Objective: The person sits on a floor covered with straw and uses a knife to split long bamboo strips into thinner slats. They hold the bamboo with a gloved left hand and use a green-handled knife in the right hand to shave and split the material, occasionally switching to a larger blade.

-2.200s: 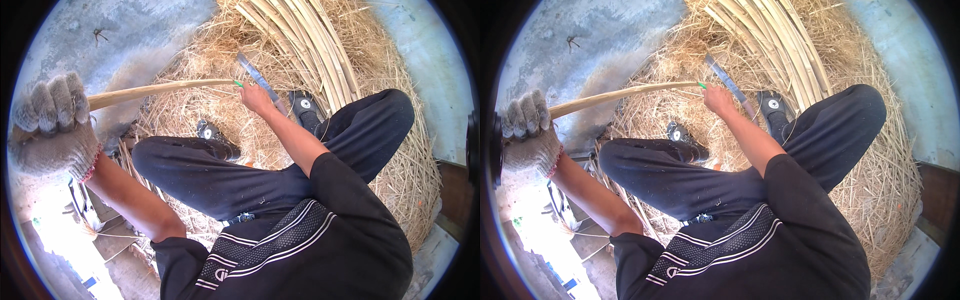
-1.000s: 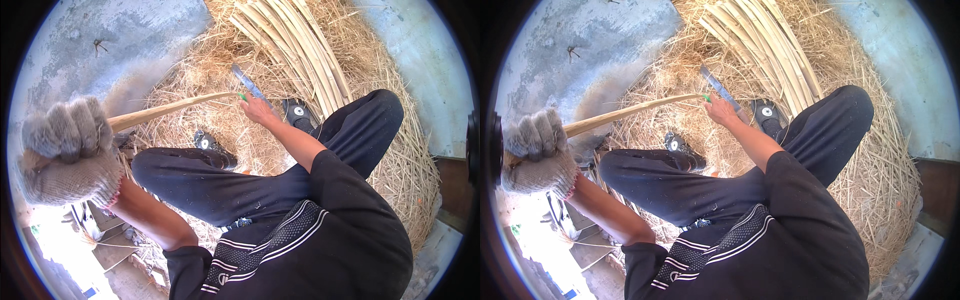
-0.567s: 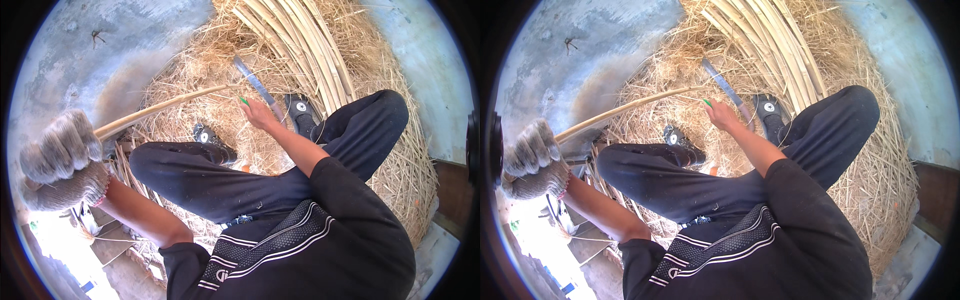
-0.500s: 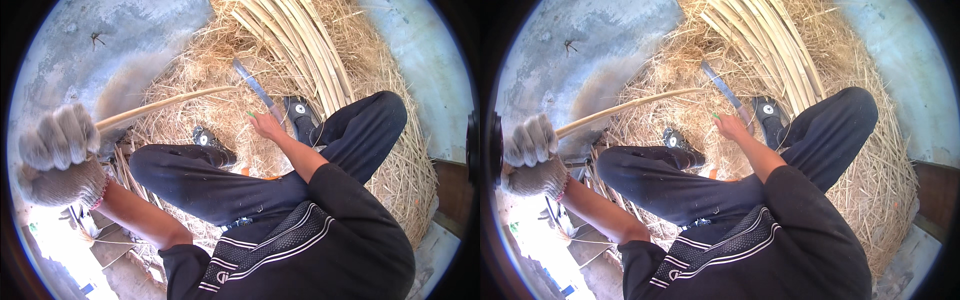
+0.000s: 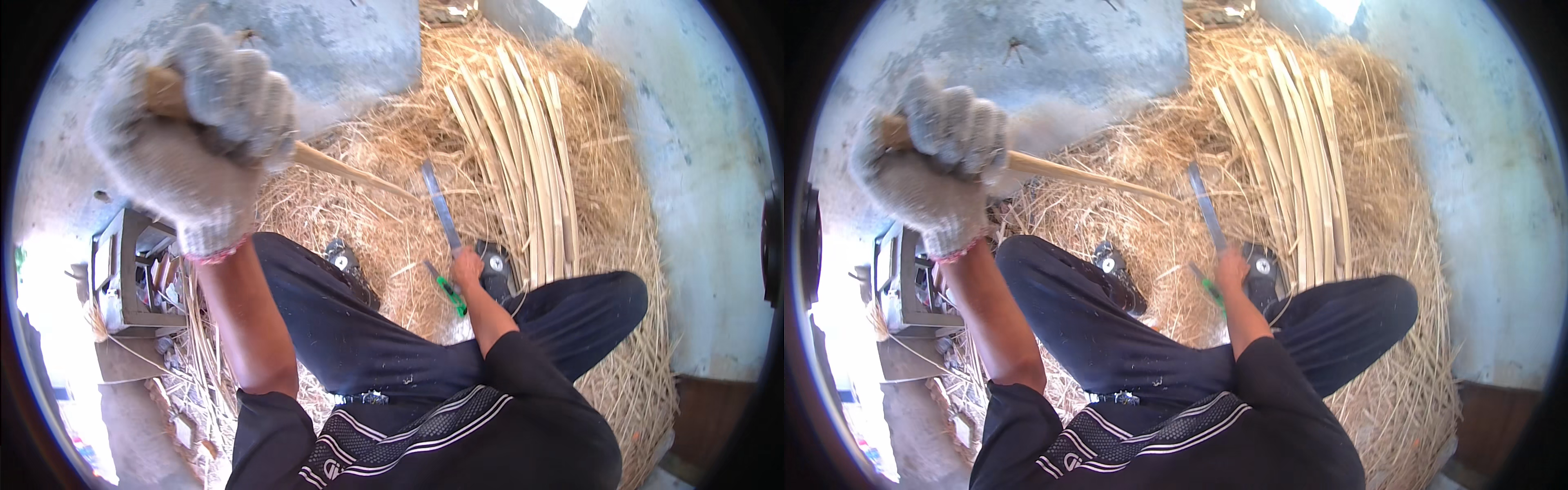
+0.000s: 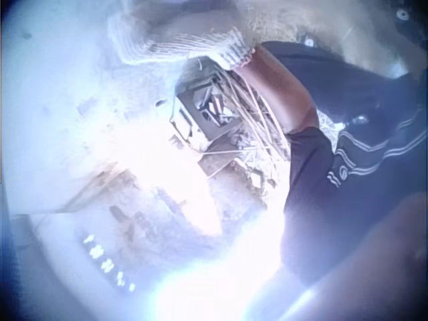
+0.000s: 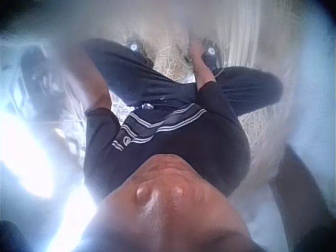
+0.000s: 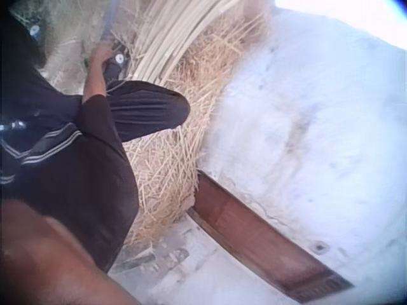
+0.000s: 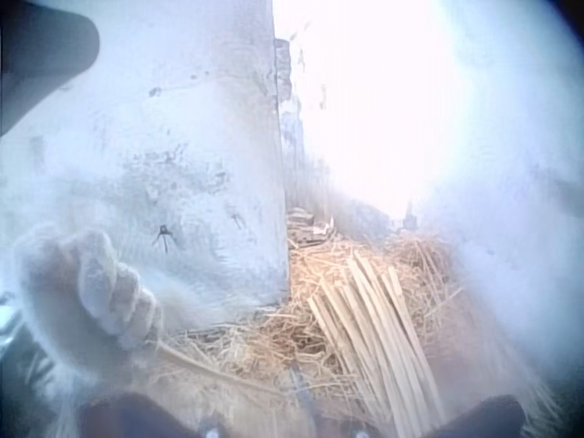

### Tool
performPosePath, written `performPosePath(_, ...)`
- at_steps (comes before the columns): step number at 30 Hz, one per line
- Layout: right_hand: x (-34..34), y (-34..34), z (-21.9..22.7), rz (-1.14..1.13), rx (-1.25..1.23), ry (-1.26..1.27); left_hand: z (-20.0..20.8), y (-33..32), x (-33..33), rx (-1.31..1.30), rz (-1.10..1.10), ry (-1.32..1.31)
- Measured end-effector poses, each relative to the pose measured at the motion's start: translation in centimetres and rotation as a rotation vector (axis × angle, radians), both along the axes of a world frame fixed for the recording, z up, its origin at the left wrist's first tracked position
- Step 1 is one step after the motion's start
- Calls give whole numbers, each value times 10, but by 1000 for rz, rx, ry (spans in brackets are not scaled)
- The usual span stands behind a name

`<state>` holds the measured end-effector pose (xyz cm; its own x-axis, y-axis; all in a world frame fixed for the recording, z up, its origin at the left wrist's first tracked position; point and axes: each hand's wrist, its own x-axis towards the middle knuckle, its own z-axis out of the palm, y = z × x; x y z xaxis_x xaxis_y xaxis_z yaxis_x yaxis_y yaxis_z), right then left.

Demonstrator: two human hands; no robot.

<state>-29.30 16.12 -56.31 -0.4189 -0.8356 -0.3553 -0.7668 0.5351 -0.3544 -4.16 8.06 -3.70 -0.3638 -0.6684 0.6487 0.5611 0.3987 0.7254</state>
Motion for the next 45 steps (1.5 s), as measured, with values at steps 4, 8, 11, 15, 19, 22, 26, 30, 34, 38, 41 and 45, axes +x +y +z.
performPosePath(4,-5,-20,41,-27,152,-205,7,-12,-5,67,309,12)
performPosePath(8,-57,-39,84,-37,243,-625,6,-20,-20,113,311,-1)
performPosePath(11,-63,-23,233,209,399,-292,5,-23,-13,127,381,-13)
performPosePath(15,-73,49,349,331,456,-123,4,-31,-15,126,351,109)
performPosePath(19,-70,98,357,389,35,-115,-4,-46,-24,7,431,143)
performPosePath(22,-23,83,347,301,-142,-230,-2,-40,-22,120,564,175)
performPosePath(26,31,40,252,214,-168,-302,5,-40,-6,210,474,89)
performPosePath(30,22,32,118,192,-291,-190,12,-39,-25,288,638,9)
performPosePath(34,36,33,159,178,-293,-223,0,-44,3,306,822,62)
performPosePath(38,53,26,181,151,-430,-315,-12,-81,69,254,917,32)
performPosePath(41,41,37,117,124,-182,-117,-11,-63,37,229,669,6)
performPosePath(45,10,35,88,139,-181,-152,-1,-56,39,195,400,-78)
